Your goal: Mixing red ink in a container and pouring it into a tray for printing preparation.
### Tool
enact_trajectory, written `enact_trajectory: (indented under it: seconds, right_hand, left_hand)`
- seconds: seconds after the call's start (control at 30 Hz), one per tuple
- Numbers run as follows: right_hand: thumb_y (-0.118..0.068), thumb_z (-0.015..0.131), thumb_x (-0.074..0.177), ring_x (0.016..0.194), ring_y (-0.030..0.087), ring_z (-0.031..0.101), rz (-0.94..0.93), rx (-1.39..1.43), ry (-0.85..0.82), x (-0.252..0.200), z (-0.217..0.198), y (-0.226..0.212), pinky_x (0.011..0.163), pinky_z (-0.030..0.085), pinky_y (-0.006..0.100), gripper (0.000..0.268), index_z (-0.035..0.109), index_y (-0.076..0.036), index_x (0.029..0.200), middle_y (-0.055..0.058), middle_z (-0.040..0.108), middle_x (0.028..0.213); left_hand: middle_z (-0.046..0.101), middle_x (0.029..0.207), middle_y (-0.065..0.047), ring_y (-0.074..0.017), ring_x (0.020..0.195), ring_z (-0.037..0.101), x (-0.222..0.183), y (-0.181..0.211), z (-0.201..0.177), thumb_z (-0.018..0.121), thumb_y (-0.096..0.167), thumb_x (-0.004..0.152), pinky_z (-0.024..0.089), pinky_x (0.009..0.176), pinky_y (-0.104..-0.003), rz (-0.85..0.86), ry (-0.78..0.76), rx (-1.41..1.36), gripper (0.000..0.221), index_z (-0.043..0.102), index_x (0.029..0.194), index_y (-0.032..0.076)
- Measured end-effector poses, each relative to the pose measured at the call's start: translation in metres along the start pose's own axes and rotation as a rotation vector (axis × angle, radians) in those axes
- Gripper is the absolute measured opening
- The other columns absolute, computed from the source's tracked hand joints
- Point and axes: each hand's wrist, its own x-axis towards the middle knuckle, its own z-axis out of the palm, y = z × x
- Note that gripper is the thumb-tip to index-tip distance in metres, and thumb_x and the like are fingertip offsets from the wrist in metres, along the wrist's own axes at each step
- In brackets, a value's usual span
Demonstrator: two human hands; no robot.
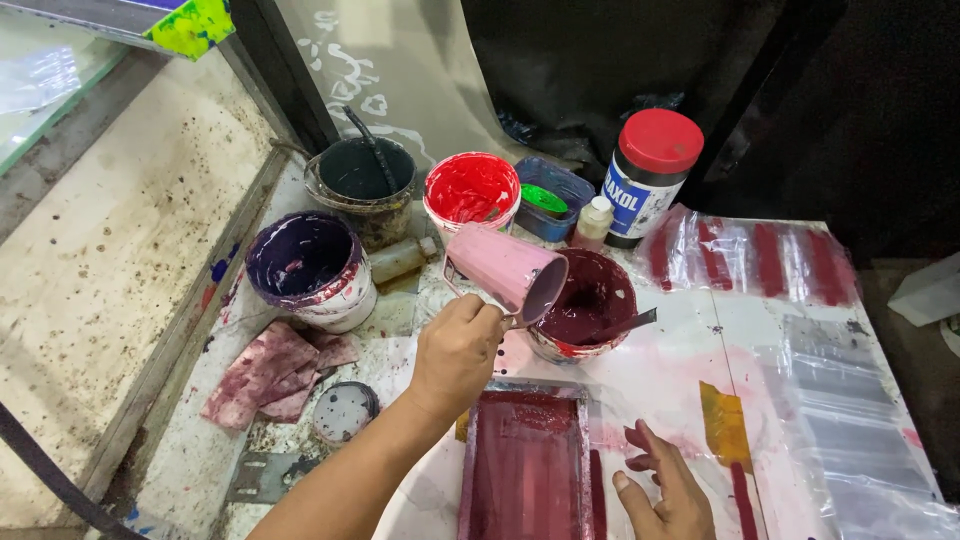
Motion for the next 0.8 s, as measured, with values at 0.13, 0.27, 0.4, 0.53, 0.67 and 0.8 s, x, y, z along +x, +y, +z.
enact_trajectory:
  seconds: [0.13, 0.27, 0.4, 0.53, 0.67, 0.8]
  right_hand:
    - [-0.023, 0.068, 0.079, 0.101, 0.014, 0.075, 0.011, 0.009, -0.014, 0.003, 0.001, 0.008, 0.093, 0.055, 0.037, 0.071, 0.055, -0.028, 0.149, -0.008, 0.074, 0.131]
    - [-0.026, 0.068, 0.08, 0.101, 0.014, 0.075, 0.014, 0.005, -0.013, 0.001, 0.0, 0.002, 0.091, 0.056, 0.037, 0.07, 0.055, -0.028, 0.149, -0.008, 0.074, 0.131]
    - [-0.028, 0.068, 0.08, 0.101, 0.013, 0.075, 0.004, -0.003, -0.026, 0.003, 0.001, 0.01, 0.092, 0.057, 0.036, 0.07, 0.054, -0.029, 0.15, -0.009, 0.074, 0.133]
    - [-0.027, 0.067, 0.08, 0.102, 0.013, 0.074, 0.04, -0.003, -0.03, 0.001, -0.002, 0.0, 0.091, 0.056, 0.036, 0.071, 0.054, -0.03, 0.15, -0.009, 0.074, 0.133]
    - [-0.025, 0.068, 0.08, 0.102, 0.013, 0.074, 0.055, 0.012, -0.022, 0.0, -0.001, -0.001, 0.091, 0.056, 0.035, 0.07, 0.055, -0.03, 0.149, -0.009, 0.074, 0.132]
    - [-0.026, 0.067, 0.08, 0.102, 0.015, 0.075, 0.059, 0.019, -0.024, 0.001, -0.001, 0.001, 0.095, 0.055, 0.037, 0.07, 0.055, -0.029, 0.149, -0.008, 0.074, 0.132]
  left_hand:
    - [0.047, 0.076, -0.004, -0.0274, 0.068, 0.051, 0.001, 0.001, -0.001, 0.066, 0.017, 0.098, 0.042, 0.047, -0.045, 0.012, 0.013, 0.003, 0.027, 0.049, 0.079, 0.009]
    - [0.047, 0.076, -0.005, -0.0281, 0.067, 0.049, 0.0, 0.001, -0.001, 0.067, 0.018, 0.098, 0.041, 0.047, -0.047, -0.007, -0.022, -0.014, 0.027, 0.05, 0.079, 0.008]
    - [0.048, 0.077, -0.006, -0.0299, 0.068, 0.051, -0.001, 0.0, 0.001, 0.064, 0.018, 0.098, 0.04, 0.046, -0.049, -0.006, -0.03, 0.006, 0.023, 0.051, 0.082, 0.008]
    - [0.047, 0.077, -0.006, -0.0303, 0.067, 0.049, 0.001, 0.001, -0.001, 0.064, 0.015, 0.096, 0.039, 0.043, -0.049, -0.008, -0.021, -0.003, 0.024, 0.048, 0.08, 0.008]
    - [0.047, 0.076, -0.006, -0.0303, 0.067, 0.05, 0.0, 0.002, -0.001, 0.064, 0.013, 0.095, 0.039, 0.044, -0.049, 0.011, -0.01, 0.001, 0.022, 0.049, 0.08, 0.008]
    - [0.047, 0.076, -0.006, -0.0295, 0.065, 0.049, 0.0, 0.001, 0.0, 0.064, 0.01, 0.093, 0.039, 0.043, -0.047, 0.029, 0.007, 0.011, 0.021, 0.049, 0.079, 0.009]
